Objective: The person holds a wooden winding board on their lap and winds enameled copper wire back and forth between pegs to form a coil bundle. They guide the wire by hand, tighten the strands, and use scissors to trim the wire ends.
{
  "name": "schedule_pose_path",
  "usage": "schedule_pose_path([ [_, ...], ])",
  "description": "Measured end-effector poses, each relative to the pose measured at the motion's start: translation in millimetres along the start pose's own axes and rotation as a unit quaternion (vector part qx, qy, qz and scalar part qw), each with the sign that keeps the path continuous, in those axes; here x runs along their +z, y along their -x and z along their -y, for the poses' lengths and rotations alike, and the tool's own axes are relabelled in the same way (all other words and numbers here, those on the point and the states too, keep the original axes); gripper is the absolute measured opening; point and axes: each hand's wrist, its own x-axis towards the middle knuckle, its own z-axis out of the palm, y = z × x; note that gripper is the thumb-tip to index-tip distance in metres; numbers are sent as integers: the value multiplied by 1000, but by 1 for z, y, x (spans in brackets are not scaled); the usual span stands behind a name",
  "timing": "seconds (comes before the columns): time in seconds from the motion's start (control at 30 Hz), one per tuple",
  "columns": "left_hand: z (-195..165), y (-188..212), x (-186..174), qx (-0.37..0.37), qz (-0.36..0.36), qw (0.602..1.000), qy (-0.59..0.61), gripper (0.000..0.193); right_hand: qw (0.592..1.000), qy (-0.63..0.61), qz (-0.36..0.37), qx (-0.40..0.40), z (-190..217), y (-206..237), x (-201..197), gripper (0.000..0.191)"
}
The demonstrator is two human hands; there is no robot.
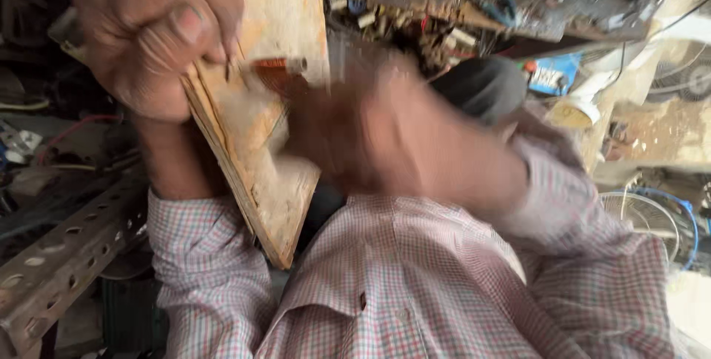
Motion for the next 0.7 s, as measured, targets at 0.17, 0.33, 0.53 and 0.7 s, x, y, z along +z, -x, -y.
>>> schedule_pose_path([
  [0.17,-11,-1,4,-44,-14,999,3,43,959,30,-70,274,-124,-20,26,31],
  [0.33,-8,3,-12,-5,10,1000,-4,43,846,-193,3,497,-143,111,177,19],
  [0.53,5,3,-10,-1,-6,1000,-29,43,945,-258,77,185,-15,71,85,13],
  [0.7,-2,-4,-2,-1,20,1000,-24,43,973,-37,13,225,-45,-33,-20,28],
])
